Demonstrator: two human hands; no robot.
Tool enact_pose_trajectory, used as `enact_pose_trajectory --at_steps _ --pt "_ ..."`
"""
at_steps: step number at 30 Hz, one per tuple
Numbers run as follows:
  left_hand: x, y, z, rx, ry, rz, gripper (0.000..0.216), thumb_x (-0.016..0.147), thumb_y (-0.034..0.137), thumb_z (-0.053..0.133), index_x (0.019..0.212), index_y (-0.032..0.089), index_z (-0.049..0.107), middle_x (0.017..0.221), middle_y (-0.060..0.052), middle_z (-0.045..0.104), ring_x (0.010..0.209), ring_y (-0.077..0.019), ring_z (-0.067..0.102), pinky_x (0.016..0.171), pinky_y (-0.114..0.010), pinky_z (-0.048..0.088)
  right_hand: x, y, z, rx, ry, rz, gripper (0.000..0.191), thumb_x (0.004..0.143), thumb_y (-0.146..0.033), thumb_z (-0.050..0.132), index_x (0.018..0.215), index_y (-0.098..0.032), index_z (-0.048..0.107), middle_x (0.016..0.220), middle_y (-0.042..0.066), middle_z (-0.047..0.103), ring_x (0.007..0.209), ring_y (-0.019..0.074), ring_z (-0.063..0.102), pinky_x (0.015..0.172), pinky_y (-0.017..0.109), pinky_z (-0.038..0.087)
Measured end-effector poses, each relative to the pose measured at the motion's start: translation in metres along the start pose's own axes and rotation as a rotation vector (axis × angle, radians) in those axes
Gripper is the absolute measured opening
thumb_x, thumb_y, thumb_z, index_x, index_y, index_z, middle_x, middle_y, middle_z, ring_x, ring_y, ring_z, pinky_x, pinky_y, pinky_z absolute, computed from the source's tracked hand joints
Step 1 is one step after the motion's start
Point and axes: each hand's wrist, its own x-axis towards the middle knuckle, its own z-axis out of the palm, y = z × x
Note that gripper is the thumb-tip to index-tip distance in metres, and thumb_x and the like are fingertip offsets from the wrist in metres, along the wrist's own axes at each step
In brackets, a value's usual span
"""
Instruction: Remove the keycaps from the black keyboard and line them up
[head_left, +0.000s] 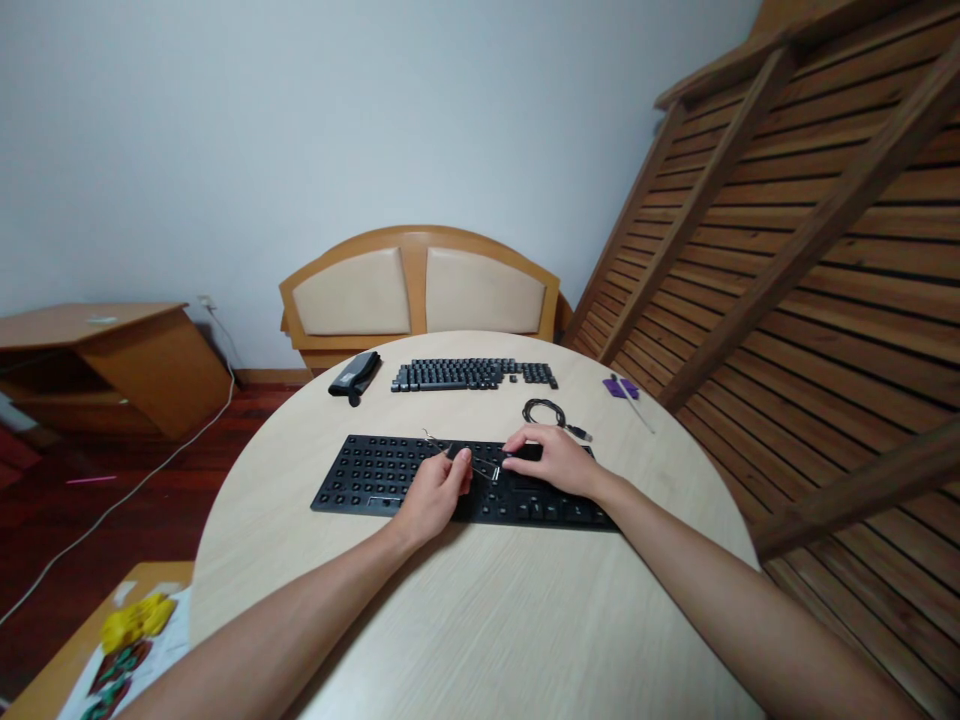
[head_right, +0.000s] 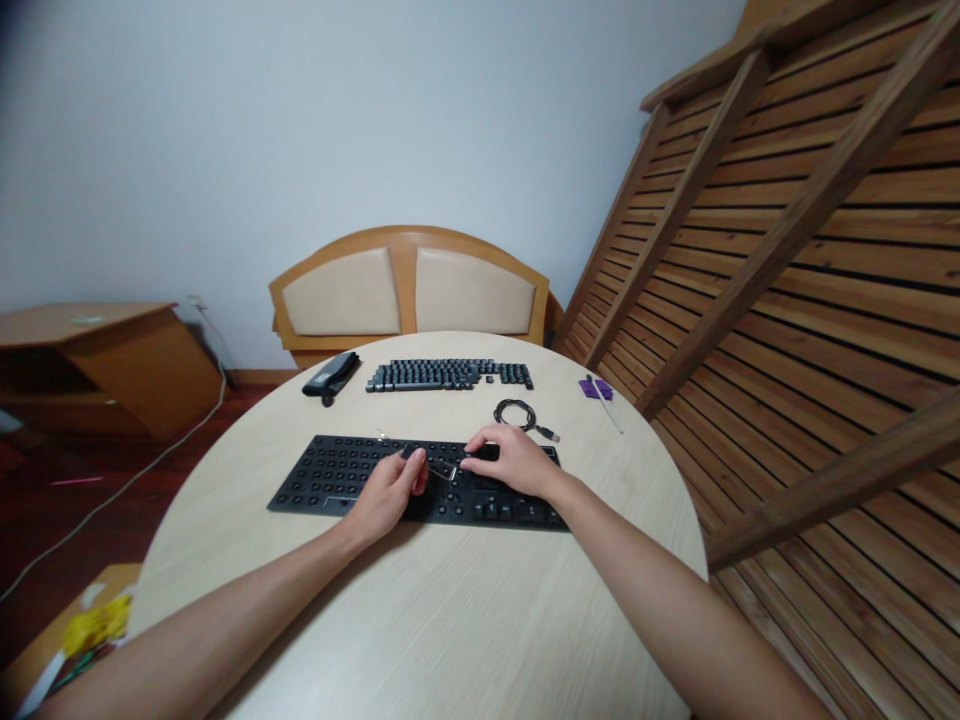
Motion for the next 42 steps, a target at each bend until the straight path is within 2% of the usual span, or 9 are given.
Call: enact_pose_trajectory --at_steps 2,5,9,13,23,37,42 --pt "0.000 0.001 0.001 0.001 -0.004 0.011 0.054 0.097 0.057 0.034 0.067 0.016 0.055 0.063 -0.002 0.056 0.062 -0.0163 0.052 0.063 -0.027 0.039 0.010 0.010 -0.007 -0.154 0.052 0.041 0.025 0.083 -0.044 0.068 0.089 -0.020 0.070 0.091 0.005 0.072 0.085 0.0199 0.066 0.080 0.032 0.049" --pt "-0.001 0.001 0.001 -0.003 -0.012 0.038 0.051 0.097 0.054 0.034 0.073 0.016 0.058 0.067 -0.003 0.060 0.067 -0.0175 0.056 0.066 -0.027 0.042 0.030 0.024 -0.017 -0.382 0.056 0.085 0.023 0.086 -0.041 0.066 0.092 -0.020 0.071 0.087 0.004 0.072 0.080 0.0187 0.065 0.076 0.029 0.046" --pt "-0.001 0.001 0.000 -0.014 -0.015 0.046 0.048 0.098 0.051 0.035 0.075 0.016 0.058 0.069 -0.003 0.061 0.068 -0.0174 0.058 0.068 -0.027 0.043 0.059 0.037 -0.025 -0.657 -0.001 0.185 0.023 0.090 -0.038 0.061 0.103 -0.023 0.070 0.091 0.003 0.074 0.087 0.0198 0.066 0.080 0.028 0.043" --pt "0.000 -0.001 0.000 -0.031 -0.025 0.045 0.049 0.099 0.051 0.035 0.074 0.015 0.059 0.067 -0.003 0.061 0.067 -0.0169 0.058 0.068 -0.027 0.043 0.085 0.048 -0.026 -0.818 -0.058 0.288 0.026 0.093 -0.035 0.055 0.111 -0.021 0.069 0.100 0.009 0.075 0.097 0.0238 0.067 0.086 0.031 0.042" --pt "0.001 -0.003 -0.001 -0.072 -0.062 0.027 0.050 0.099 0.051 0.035 0.075 0.016 0.059 0.068 -0.003 0.062 0.068 -0.0168 0.058 0.069 -0.027 0.043 0.129 0.069 -0.011 -0.885 -0.067 0.384 0.024 0.092 -0.029 0.056 0.110 -0.019 0.069 0.106 0.015 0.073 0.101 0.0255 0.067 0.089 0.034 0.041" --pt "0.001 -0.001 -0.003 -0.062 -0.075 0.021 0.051 0.099 0.052 0.034 0.074 0.016 0.059 0.068 -0.004 0.062 0.068 -0.0175 0.058 0.070 -0.028 0.044 0.135 0.069 -0.002 -0.850 -0.051 0.416 0.026 0.093 -0.029 0.054 0.115 -0.022 0.065 0.111 0.013 0.072 0.105 0.0245 0.065 0.091 0.034 0.041" --pt "0.001 -0.002 -0.002 -0.082 -0.069 0.019 0.049 0.099 0.051 0.035 0.075 0.016 0.059 0.068 -0.003 0.061 0.068 -0.0173 0.058 0.070 -0.028 0.044 0.127 0.063 -0.004 -0.824 -0.024 0.418 0.031 0.091 -0.025 0.055 0.121 -0.020 0.061 0.109 0.014 0.073 0.103 0.0260 0.066 0.090 0.036 0.042"
